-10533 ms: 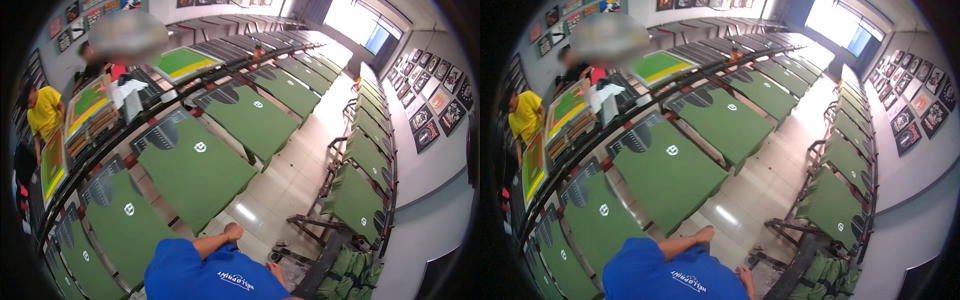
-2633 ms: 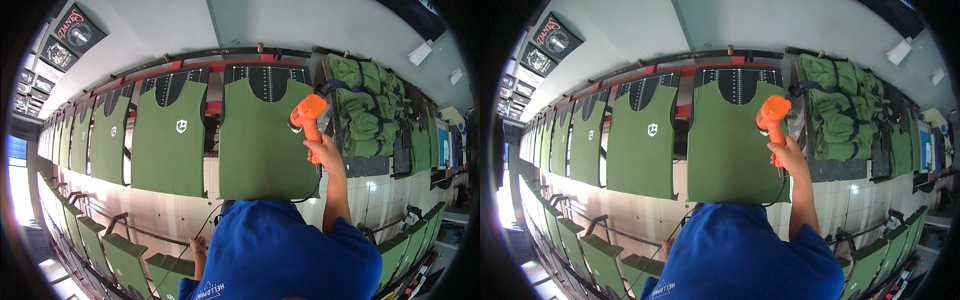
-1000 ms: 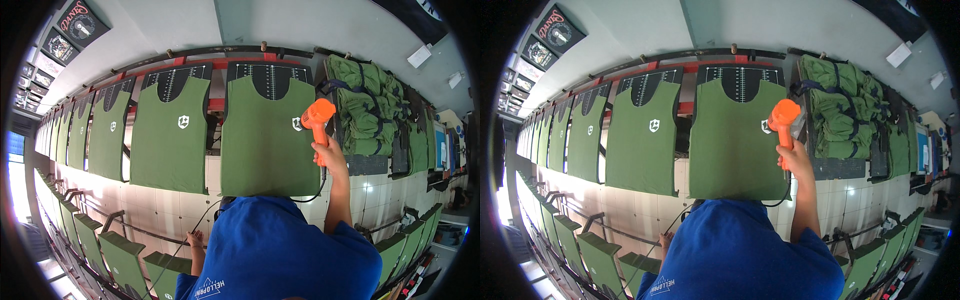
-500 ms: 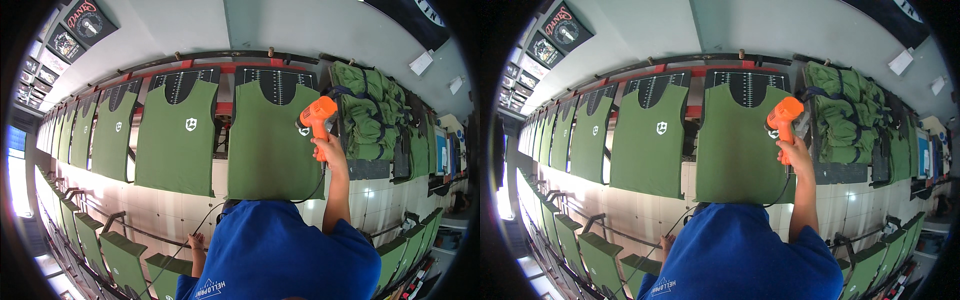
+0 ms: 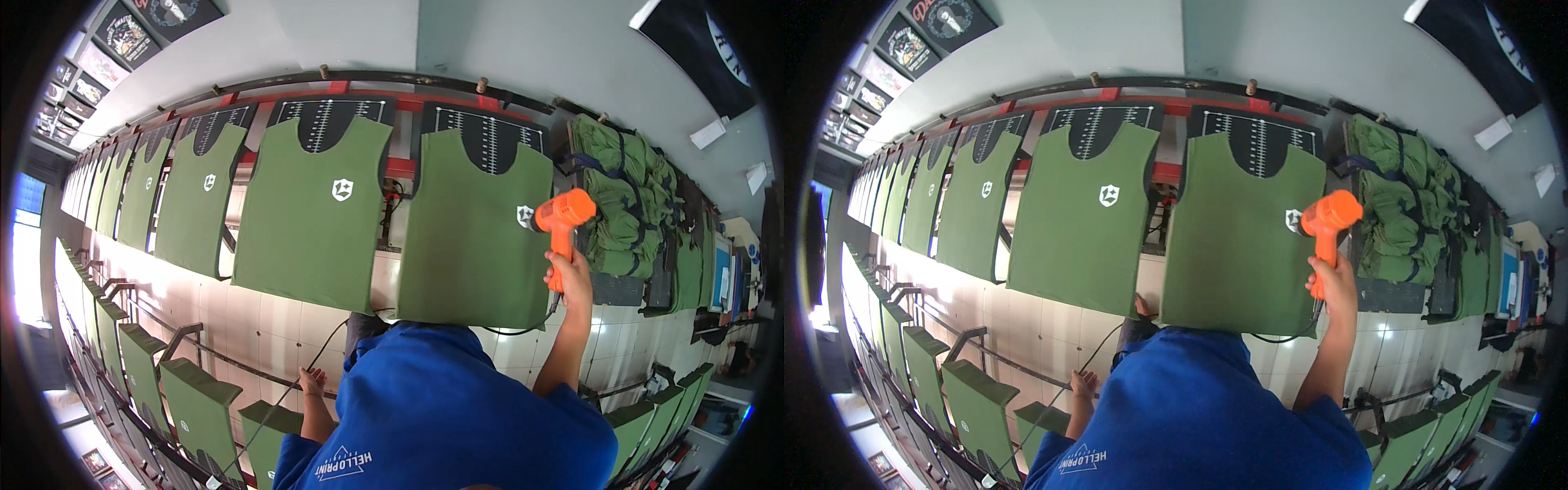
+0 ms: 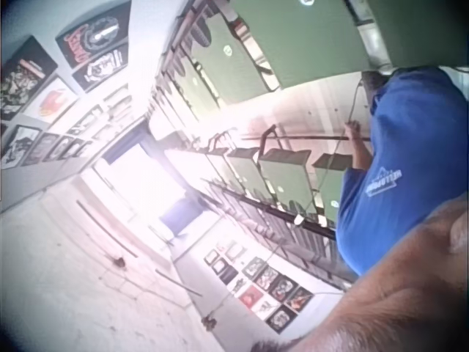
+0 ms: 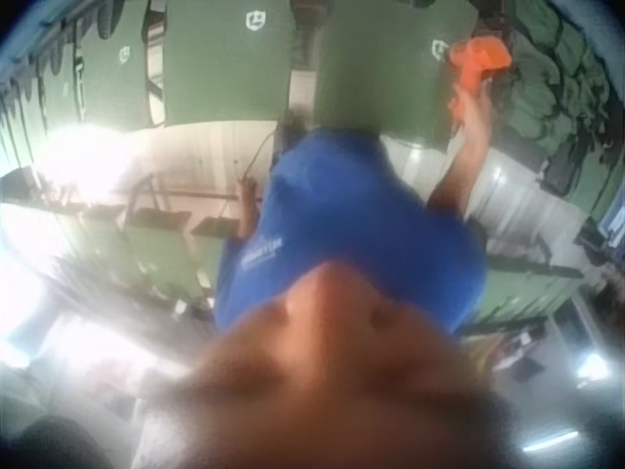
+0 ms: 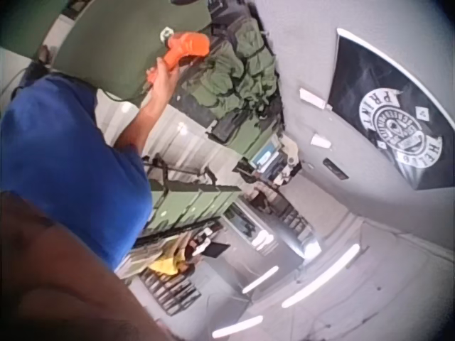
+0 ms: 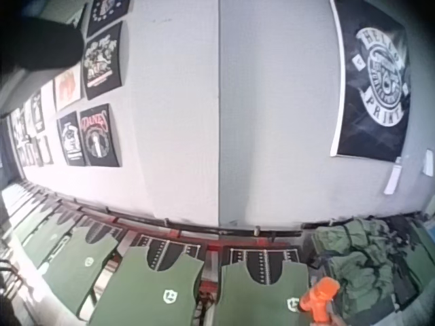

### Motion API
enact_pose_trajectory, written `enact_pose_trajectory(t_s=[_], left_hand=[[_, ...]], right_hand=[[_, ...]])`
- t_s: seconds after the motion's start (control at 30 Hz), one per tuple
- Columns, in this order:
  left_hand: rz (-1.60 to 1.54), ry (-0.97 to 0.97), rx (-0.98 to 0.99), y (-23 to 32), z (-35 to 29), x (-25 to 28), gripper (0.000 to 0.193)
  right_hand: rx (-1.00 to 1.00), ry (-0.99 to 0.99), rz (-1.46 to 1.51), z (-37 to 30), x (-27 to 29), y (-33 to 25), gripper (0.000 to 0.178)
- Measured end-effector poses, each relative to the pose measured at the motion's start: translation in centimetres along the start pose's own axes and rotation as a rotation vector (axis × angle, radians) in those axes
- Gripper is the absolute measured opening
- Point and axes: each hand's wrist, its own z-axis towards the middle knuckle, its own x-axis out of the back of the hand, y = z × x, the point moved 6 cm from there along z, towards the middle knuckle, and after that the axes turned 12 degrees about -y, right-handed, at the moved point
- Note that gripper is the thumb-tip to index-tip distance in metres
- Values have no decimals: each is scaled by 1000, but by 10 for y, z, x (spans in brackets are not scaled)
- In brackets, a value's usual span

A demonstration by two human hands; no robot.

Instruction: The person uses a squeegee to apply white ink onto green tank tops laid out on a printing table. After printing, the person uses an orange heat gun to dry the ink on the shirts.

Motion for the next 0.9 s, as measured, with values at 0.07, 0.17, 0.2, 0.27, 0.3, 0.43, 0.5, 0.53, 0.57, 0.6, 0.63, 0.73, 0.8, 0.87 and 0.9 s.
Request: enact_pose_trajectory(t_s=[0.07, 0.17, 0.2, 0.27, 0.3, 0.43, 0.5, 0.53, 0.57, 0.6, 0.63, 0.73, 0.8, 0.87, 0.9], left_hand=[[0, -21, 6, 16, 15, 3, 56], [2, -47, 17, 45, 39, 7, 54], [6, -55, 24, 56, 47, 9, 54], [16, -90, 26, 82, 66, 17, 56], [40, -110, 17, 98, 75, 24, 56], [133, -193, -15, 165, 96, 34, 59], [144, -233, -40, 196, 104, 45, 60], [159, -211, -49, 210, 107, 57, 62], [156, -204, -50, 221, 112, 69, 62], [154, -199, -51, 231, 116, 82, 63], [150, -194, -55, 241, 120, 95, 63], [110, -115, -25, 251, 136, 137, 63], [67, -85, -5, 251, 147, 163, 61], [83, -63, 26, 253, 151, 170, 59], [94, -53, 42, 255, 153, 173, 58]], right_hand=[[-5, 43, -22, -6, -21, -1, 40], [-18, -28, 3, -10, -85, -1, 40], [-62, -79, 28, -9, -114, 1, 42], [-86, -228, 90, -10, -193, -7, 43], [-118, -352, 137, -7, -234, -8, 44], [-143, -587, 188, 1, -368, -27, 40], [-102, -561, 163, 16, -407, -37, 40], [-86, -550, 153, 24, -424, -40, 40], [-45, -489, 103, 32, -434, -45, 40], [-4, -426, 54, 39, -441, -50, 40], [40, -364, 4, 46, -449, -54, 40], [65, -278, -40, 62, -457, -54, 38], [39, -253, -29, 63, -457, -59, 36], [47, -213, -20, 64, -460, -56, 35], [52, -191, -15, 65, -460, -54, 35]])
